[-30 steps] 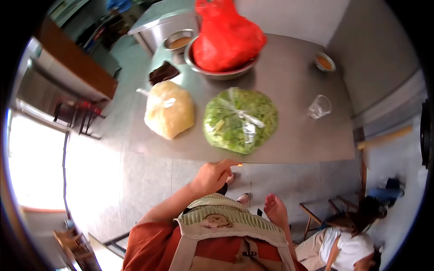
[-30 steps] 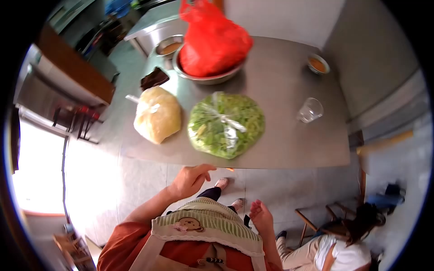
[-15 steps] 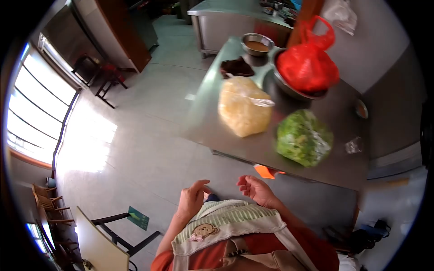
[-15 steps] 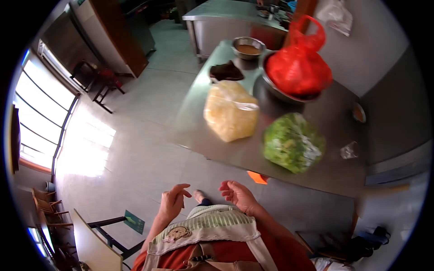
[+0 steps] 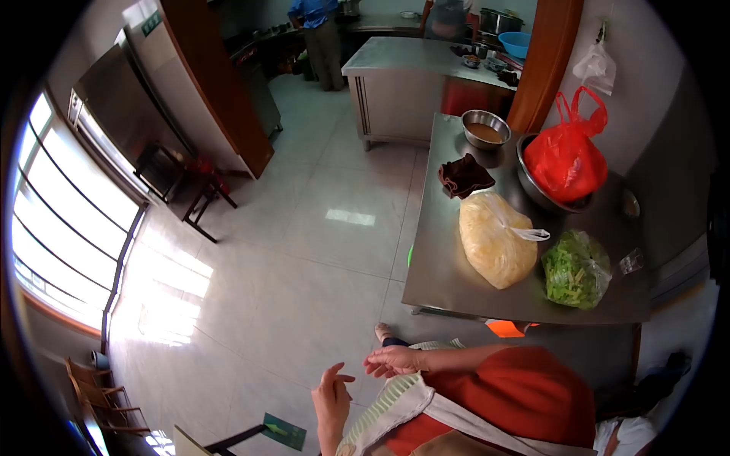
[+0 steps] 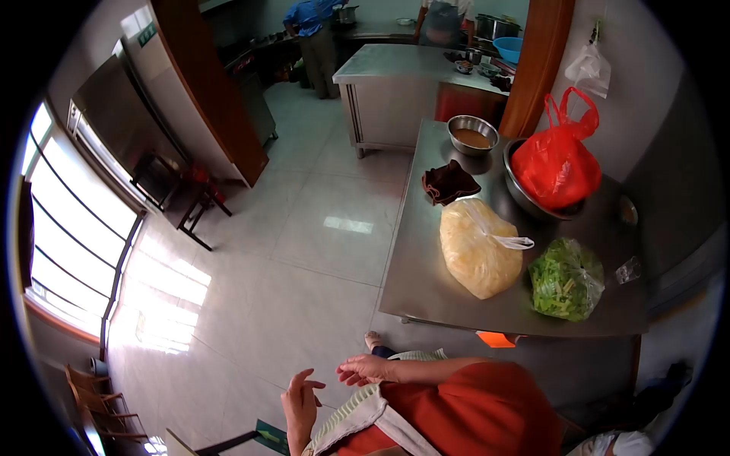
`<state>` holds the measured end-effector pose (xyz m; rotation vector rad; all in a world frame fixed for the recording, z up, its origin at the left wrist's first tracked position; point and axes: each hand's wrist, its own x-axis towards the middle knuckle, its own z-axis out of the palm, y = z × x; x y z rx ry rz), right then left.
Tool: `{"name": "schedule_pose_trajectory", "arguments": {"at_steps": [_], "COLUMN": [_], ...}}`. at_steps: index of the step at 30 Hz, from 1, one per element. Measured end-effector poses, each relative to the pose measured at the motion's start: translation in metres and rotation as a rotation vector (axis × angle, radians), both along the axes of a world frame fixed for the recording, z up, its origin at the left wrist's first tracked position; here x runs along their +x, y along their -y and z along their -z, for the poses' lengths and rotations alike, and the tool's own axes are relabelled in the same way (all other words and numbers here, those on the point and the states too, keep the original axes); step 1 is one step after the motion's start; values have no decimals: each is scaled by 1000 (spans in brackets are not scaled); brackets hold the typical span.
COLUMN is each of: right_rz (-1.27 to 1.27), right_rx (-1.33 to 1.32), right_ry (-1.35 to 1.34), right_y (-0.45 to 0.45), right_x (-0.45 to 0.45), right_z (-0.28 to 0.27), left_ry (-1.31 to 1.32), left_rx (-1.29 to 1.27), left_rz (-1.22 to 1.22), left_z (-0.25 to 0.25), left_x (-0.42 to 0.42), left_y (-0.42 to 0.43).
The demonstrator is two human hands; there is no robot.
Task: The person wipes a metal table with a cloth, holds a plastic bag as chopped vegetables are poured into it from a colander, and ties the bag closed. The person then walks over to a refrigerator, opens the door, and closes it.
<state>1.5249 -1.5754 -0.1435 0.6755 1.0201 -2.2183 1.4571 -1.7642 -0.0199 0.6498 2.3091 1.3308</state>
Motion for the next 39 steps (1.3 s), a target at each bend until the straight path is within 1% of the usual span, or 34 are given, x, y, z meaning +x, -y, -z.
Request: {"name": "schedule_pose_trajectory", "arguments": {"at_steps": [1,3,4,5,6,7,10,12,15,17,19,20,22,23,24,25,27,28,31,32,33,35,36,37,38,39], "right_rz": [-59,-74,-107,-86,-38,24,168,229,275,302,342,360,461,529,605,665,712,737,885,944,986,1049,1085,1189,1289,1319], "right_rx": [-8,-6,-2,-10,-19,-36,-56,-21,10,11,39,26,53,81,96,82,9,-20,38,39,59,109,117,79,31,27], "right_ry": [-27,-126,-204,-238,-198,-148,-173,-149,-126,-103,-81,-52,-58,-78,-81,-49,-3,9,70,71,59,23,10,53,94,80], "right_y": [3,6,3,-5,-8,-7,-22,-29,-29,-25,-12,-7,6,21,33,44,63,72,99,109,115,119,120,122,125,127], "right_x": [-16,-45,-64,-85,-99,-109,-139,-155,-173,-190,-197,-201,-200,-203,-199,-193,-173,-161,-137,-127,-116,-88,-69,-50,-31,-11], "right_z": [-1,4,4,2,0,-1,-11,-17,-23,-21,-26,-27,-31,-33,-32,-36,-34,-27,-24,-25,-25,-31,-35,-44,-47,-41], "left_ry": [31,2,-9,-21,178,204,199,204,238,232,333,266,323,367,343,349,376,296,278,277,269,344,374,355,382,417], "left_rx": [9,-29,-35,-44,70,-2,24,-109,-108,-113,-94,-144,-177,-208,-242,-281,-269,-246,-217,-210,-215,-140,-134,-133,-98,-70], "left_rz": [-28,-34,-39,-39,-149,-56,75,119,173,231,297,342,461,546,616,661,797,867,943,1043,1101,1115,1201,1237,1350,1460], "left_z": [0,4,-2,-5,14,10,16,12,23,22,20,19,47,45,40,49,60,54,76,74,72,62,54,47,40,33], "left_x": [-12,-39,-54,-68,-82,-101,-148,-170,-200,-218,-231,-237,-259,-269,-273,-279,-288,-288,-300,-300,-291,-261,-240,-218,-191,-162], "left_y": [2,9,9,8,15,18,-4,-14,-25,-27,-24,-22,-10,-6,-5,-5,-9,-13,-19,-23,-29,-47,-56,-66,-75,-84]}}
